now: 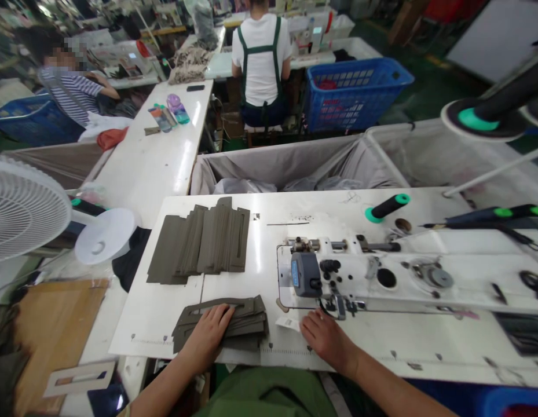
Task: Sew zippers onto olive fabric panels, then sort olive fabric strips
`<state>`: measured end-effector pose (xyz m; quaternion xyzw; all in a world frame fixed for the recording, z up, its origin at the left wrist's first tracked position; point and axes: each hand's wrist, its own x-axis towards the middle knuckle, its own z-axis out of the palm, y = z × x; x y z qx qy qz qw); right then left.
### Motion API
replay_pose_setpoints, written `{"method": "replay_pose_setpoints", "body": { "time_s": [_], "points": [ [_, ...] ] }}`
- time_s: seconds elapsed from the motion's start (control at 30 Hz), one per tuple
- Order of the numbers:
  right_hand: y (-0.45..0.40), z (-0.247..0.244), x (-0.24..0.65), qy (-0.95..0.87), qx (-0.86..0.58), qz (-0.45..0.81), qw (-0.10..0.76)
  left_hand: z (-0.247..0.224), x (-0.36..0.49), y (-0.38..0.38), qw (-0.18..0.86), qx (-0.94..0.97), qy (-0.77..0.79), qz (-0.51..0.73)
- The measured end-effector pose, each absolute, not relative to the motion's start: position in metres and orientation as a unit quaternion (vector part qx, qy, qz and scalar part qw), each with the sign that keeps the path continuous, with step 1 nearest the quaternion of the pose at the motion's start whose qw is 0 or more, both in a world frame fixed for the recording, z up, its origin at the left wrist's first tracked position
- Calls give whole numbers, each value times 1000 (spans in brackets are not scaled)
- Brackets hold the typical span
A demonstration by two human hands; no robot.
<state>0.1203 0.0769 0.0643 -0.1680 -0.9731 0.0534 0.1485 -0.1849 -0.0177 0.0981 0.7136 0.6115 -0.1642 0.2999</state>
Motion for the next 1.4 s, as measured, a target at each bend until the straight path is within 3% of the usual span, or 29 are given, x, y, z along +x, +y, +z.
{"method": "replay_pose_setpoints", "body": {
  "time_s": [0.33,0.77,1.1,1.4],
  "points": [
    [61,36,149,-959,-259,56,102,93,-188,-19,289,715,610,-181],
    [34,25,121,-875,-452,170,39,101,-188,-16,264,735,599,-176],
    [61,18,161,-845,-497,190,63,95,-192,-32,214,789,553,-159],
    [29,55,34,-865,-400,292,78,97,-192,-21,199,809,531,-154]
  ]
}}
